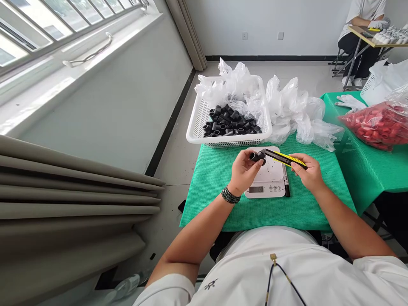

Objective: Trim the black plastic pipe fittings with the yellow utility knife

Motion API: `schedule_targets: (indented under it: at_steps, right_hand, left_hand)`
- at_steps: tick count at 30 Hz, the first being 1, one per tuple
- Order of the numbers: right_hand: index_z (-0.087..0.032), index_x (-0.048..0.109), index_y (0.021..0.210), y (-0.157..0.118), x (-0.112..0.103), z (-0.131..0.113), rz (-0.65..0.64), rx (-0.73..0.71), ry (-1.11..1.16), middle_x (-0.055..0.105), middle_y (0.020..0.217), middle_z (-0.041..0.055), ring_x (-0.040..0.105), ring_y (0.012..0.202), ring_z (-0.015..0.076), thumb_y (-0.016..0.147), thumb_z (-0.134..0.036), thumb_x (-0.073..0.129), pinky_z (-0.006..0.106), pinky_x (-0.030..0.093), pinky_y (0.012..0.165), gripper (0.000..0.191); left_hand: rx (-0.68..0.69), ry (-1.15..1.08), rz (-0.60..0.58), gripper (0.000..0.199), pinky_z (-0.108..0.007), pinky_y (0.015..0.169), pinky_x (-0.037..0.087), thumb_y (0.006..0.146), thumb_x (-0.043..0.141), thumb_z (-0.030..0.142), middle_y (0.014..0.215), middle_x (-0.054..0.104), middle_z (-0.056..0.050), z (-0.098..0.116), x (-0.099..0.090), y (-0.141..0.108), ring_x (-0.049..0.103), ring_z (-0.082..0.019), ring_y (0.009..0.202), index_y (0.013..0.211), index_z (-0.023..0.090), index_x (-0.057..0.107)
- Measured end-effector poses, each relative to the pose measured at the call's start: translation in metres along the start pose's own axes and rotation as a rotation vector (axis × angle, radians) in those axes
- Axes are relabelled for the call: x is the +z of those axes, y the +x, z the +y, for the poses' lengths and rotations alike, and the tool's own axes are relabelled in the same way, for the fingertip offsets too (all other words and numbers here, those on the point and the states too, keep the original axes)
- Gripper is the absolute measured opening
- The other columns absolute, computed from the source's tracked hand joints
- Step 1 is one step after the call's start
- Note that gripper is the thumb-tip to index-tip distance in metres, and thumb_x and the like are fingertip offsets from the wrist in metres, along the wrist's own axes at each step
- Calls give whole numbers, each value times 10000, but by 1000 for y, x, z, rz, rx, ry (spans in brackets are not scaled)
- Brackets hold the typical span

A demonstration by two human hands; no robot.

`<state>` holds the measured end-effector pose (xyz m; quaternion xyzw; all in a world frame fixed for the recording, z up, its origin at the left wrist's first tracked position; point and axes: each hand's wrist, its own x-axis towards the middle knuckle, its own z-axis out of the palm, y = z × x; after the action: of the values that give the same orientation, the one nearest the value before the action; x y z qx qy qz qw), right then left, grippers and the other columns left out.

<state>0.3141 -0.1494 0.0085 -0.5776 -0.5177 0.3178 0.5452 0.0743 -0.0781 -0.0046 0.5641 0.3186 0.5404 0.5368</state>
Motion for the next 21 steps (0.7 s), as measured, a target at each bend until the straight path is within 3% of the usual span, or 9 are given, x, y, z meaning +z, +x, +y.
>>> schedule_targets:
  at_steps: [8, 17, 21]
  right_hand:
    - [-244, 808, 1104, -2, -2, -3, -15, 9, 135, 728, 734, 2, 621, 562, 147, 869, -491, 810, 272, 505, 476, 340]
    - [-239, 813, 1090, 0, 0, -6, -14, 40, 76, 743, 746, 8, 608, 540, 140, 867, -495, 815, 289, 533, 490, 340]
    - [-246, 801, 1081, -1, 0, -5, 10, 30, 114, 740, 760, 10, 627, 564, 149, 866, -541, 823, 286, 528, 474, 366]
  left_hand:
    - [-15, -39, 4, 551, -277, 773, 661, 843, 905, 624, 990, 692, -39, 0, 2, 0, 718, -134, 867, 1072, 193, 648]
    - [-53, -46, 10, 580, -282, 803, 657, 816, 913, 651, 994, 668, -28, -1, 1, 0, 720, -131, 882, 1064, 196, 653]
    - [-50, -7, 17, 569, -260, 730, 632, 825, 898, 656, 1012, 675, -41, -2, 0, 0, 693, -132, 850, 1081, 204, 666]
